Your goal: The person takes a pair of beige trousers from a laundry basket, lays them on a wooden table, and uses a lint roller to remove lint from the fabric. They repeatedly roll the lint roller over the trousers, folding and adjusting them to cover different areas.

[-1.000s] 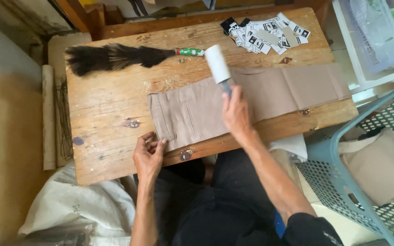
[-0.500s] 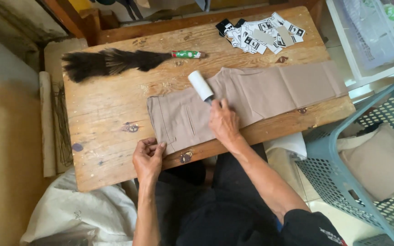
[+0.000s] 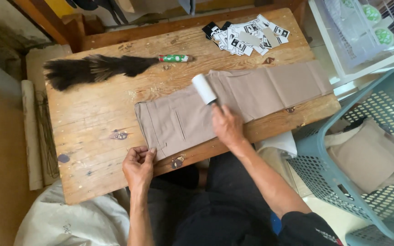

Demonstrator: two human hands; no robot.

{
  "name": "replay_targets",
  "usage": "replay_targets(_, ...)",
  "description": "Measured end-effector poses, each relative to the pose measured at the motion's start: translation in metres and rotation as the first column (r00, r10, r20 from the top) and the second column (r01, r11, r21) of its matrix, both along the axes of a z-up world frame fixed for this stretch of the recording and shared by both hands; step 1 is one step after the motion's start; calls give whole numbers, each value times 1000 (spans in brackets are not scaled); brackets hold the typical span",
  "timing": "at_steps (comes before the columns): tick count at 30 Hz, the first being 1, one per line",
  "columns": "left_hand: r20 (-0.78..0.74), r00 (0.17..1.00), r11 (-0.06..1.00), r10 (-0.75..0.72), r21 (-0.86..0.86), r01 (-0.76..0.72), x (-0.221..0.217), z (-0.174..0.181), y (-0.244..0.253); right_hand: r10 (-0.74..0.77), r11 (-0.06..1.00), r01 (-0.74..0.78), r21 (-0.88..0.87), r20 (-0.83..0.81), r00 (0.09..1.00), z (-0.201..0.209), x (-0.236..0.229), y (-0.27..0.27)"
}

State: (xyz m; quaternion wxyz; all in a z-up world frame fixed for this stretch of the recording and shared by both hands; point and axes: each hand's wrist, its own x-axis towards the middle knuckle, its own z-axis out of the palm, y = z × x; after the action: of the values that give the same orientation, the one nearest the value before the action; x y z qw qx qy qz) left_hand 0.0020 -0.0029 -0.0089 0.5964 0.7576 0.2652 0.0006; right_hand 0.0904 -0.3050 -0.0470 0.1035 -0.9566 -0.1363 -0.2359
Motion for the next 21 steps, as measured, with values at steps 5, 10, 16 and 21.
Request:
replay_targets(5, 19, 1000, 1000, -3, -25, 4, -2, 6, -1, -181, 966, 201, 165, -133, 974, 38, -4, -12)
replay_targets(10, 33, 999, 1000, -19, 5, 19, 5, -2, 5, 238, 969, -228, 92, -119, 964, 5, -64, 69)
replay_targets(16, 51, 998, 995, 20, -95, -15, 1, 8, -1, -44, 995, 49, 82, -58, 997, -12, -12, -9)
replay_targets(21, 52, 999, 997, 6, -77, -2, 5, 9, 1, -316, 931, 337, 141, -155, 936, 30, 2, -47)
